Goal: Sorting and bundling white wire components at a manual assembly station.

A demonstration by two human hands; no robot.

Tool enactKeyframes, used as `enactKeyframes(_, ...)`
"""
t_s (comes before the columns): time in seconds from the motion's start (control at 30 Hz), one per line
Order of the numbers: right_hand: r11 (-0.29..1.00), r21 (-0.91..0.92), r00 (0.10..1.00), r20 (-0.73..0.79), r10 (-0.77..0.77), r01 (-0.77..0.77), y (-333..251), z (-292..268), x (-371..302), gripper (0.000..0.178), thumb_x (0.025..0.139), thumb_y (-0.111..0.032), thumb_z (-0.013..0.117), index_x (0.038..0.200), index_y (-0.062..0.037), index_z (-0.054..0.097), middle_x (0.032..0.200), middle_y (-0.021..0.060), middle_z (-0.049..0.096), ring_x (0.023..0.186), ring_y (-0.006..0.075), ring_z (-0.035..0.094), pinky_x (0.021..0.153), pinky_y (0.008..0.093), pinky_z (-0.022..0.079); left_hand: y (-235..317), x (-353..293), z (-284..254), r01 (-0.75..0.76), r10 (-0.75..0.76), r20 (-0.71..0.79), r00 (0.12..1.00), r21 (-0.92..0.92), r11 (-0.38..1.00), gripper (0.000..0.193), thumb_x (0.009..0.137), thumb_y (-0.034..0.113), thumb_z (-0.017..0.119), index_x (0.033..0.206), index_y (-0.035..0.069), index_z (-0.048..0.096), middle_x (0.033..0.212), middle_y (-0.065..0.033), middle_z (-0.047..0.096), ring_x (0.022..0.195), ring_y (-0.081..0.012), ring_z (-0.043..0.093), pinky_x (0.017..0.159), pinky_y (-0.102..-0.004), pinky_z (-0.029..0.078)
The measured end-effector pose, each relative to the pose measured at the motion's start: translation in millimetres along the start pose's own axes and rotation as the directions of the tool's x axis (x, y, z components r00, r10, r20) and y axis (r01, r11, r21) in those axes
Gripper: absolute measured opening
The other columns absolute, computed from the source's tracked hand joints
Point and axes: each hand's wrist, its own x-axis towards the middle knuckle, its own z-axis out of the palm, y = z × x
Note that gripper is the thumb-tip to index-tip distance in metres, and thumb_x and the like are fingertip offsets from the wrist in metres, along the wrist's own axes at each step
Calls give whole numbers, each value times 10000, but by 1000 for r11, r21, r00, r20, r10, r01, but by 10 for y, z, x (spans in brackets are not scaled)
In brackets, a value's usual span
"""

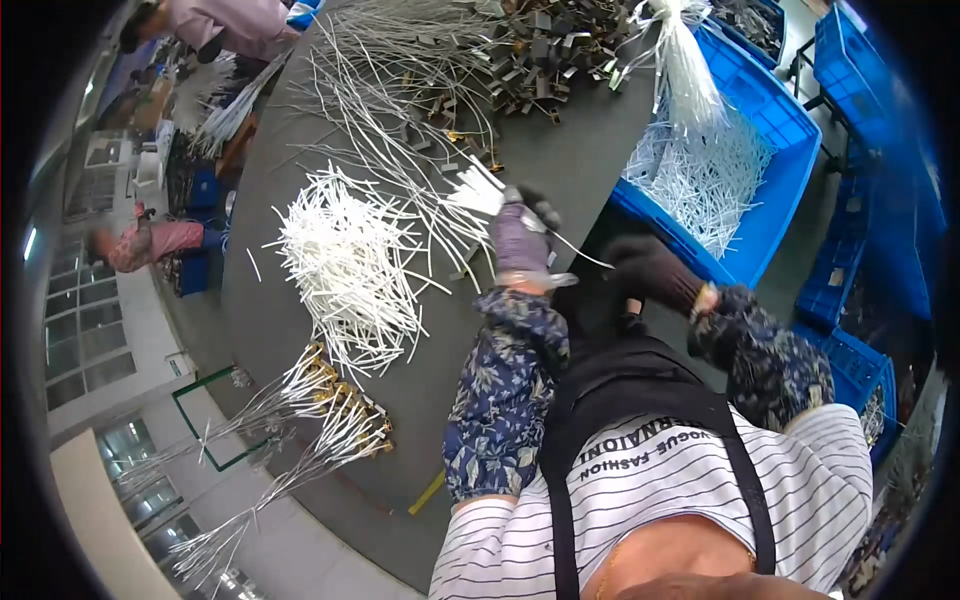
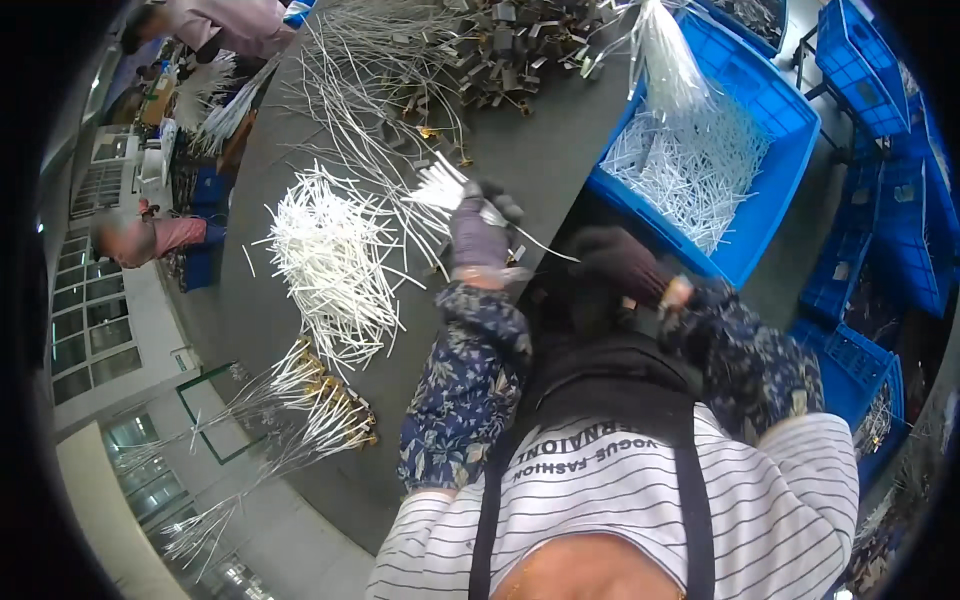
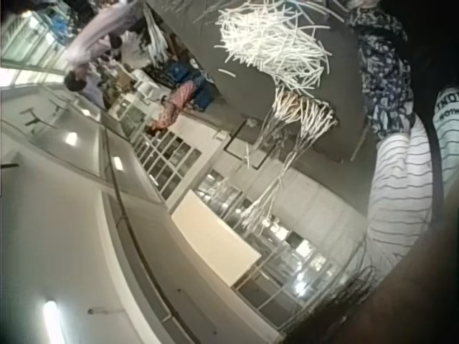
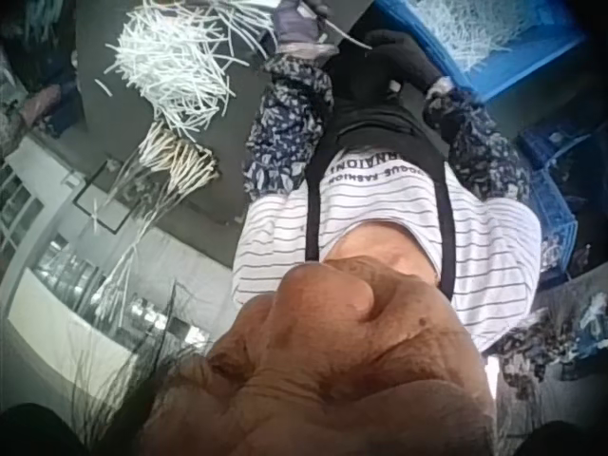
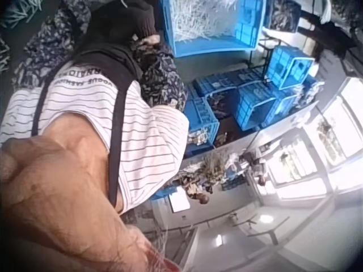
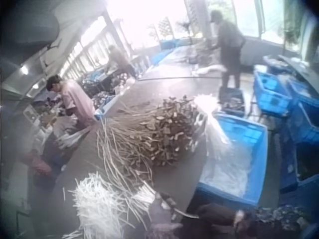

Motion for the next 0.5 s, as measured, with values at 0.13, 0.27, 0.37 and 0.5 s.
enactKeyframes(0.13,723,-690,999,35,5,21,1145,53,-1028,127,771,-121,599,823,-32,673,887,164,633,774,309,611,689,398,499,-874,36,-6,26,-38,99,994,121,992,288,954,329,525,997,48,568,844,-106,622,672,-221,604,645,-384,552)
enactKeyframes(0.27,762,-459,879,-106,465,-458,1903,-59,-2245,120,790,-158,623,815,-46,660,725,133,610,628,300,577,587,423,474,-711,113,-70,-128,128,10,992,-10,992,250,917,227,596,932,-22,600,830,-104,652,718,-214,647,671,-356,577)
enactKeyframes(0.37,710,-19,694,-227,683,-704,1750,-110,-2744,87,787,-147,632,807,-64,649,593,72,557,504,215,527,474,361,432,-50,151,-49,-163,174,-26,984,236,958,317,902,502,534,992,214,633,944,67,637,908,-155,608,883,-604,370)
enactKeyframes(0.5,506,397,473,-186,861,-765,1318,-125,-2583,68,740,-94,644,807,-94,633,570,-4,516,451,100,474,378,274,344,657,-87,86,-444,443,34,896,104,890,300,919,343,584,1056,77,576,1009,-53,635,914,-200,627,785,-375,577)
